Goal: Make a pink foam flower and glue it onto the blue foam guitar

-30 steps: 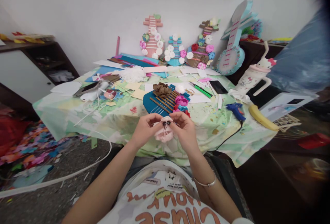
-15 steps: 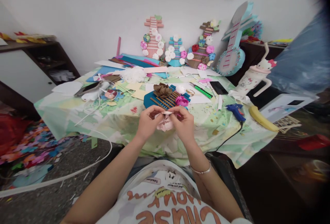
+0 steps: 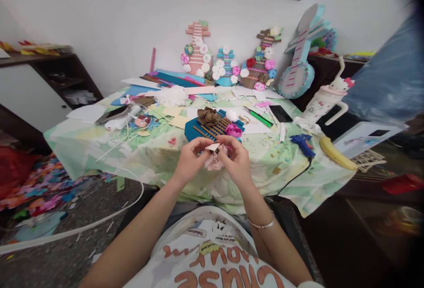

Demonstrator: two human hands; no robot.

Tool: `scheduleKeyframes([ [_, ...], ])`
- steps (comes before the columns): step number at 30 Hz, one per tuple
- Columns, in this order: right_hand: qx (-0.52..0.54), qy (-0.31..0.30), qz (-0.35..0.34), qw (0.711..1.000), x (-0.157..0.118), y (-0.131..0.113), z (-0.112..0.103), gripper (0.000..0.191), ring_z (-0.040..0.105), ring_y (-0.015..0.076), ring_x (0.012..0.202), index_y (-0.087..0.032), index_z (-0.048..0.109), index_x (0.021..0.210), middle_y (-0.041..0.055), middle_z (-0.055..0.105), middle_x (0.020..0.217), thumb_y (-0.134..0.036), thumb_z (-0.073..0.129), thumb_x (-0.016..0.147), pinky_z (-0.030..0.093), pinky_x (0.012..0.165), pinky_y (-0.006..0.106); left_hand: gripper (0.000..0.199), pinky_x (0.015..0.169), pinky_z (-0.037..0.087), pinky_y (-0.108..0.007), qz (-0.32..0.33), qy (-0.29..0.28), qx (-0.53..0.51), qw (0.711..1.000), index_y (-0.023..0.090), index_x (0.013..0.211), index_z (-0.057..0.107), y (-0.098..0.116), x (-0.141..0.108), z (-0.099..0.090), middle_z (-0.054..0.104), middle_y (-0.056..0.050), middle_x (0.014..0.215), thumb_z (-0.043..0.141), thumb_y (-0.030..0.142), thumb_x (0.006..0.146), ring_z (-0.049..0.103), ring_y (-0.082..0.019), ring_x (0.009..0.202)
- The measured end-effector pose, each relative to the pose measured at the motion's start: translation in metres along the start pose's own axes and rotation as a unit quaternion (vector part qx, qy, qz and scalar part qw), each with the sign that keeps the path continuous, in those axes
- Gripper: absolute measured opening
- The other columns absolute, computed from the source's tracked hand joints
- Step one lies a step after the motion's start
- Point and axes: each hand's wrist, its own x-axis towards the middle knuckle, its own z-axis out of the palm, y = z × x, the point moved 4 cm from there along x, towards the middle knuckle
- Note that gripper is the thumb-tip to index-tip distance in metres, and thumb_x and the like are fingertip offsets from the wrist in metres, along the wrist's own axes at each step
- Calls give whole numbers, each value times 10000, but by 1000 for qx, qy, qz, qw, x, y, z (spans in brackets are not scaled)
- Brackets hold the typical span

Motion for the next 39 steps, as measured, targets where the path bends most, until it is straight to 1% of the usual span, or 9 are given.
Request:
scheduleKeyframes([
  [2,35,-19,26,999,-4,3,2,394,598,179,974,-231,563,1105,45,619,1078,-143,590,721,489,827,311,169,729,469,-233,6,18,-2,1000,155,876,631,0,-1,-2,650,-31,869,663,223,725,607,-138,796],
  [4,57,-29,37,997,-7,5,5,442,589,180,1002,-228,532,1128,54,605,1110,-122,576,701,487,851,315,176,716,464,-228,12,38,-5,999,157,879,625,1,-2,-3,648,-29,872,665,227,723,604,-135,790],
  [10,59,30,50,997,-12,11,3,348,607,175,938,-214,536,1078,63,630,1042,-144,552,737,502,824,325,172,631,443,-209,-13,50,-4,999,153,836,598,3,-6,0,618,-14,807,668,239,704,576,-121,714],
  [16,12,14,29,999,-16,8,3,297,611,174,917,-218,571,1079,56,643,1024,-182,570,784,503,808,316,215,625,439,-205,-22,45,-10,999,164,909,599,3,-8,1,631,-20,869,647,257,721,584,-130,750],
  [21,11,25,23,999,-18,10,2,280,611,184,971,-218,570,1109,61,642,1069,-201,544,831,484,860,328,176,565,417,-188,-38,53,-48,997,160,846,601,-4,-8,-1,608,5,770,666,276,732,547,-101,647],
  [25,-45,31,6,998,-20,5,2,289,619,184,967,-218,567,1135,64,645,1093,-193,505,853,483,859,329,149,529,390,-184,-48,54,-63,995,160,812,571,-7,-8,0,564,24,721,658,245,724,506,-84,589],
  [29,-140,7,-47,989,-21,-9,5,319,612,189,986,-225,573,1140,63,651,1102,-147,459,852,477,870,334,168,604,419,-195,-20,74,-18,997,167,840,554,1,-8,1,568,13,781,635,187,694,548,-109,696],
  [32,-163,0,-82,983,-21,-16,6,310,607,186,993,-222,590,1108,62,657,1086,-131,438,854,475,882,337,220,670,440,-208,-13,62,1,998,167,900,581,6,-8,2,598,-10,866,610,154,683,576,-134,807],
  [39,-146,47,-54,987,-21,-10,1,248,621,180,937,-220,610,1042,62,664,1035,-150,469,851,509,826,327,223,667,468,-227,-29,35,-31,998,160,916,640,2,-9,-1,655,-36,899,638,198,696,609,-151,789],
])
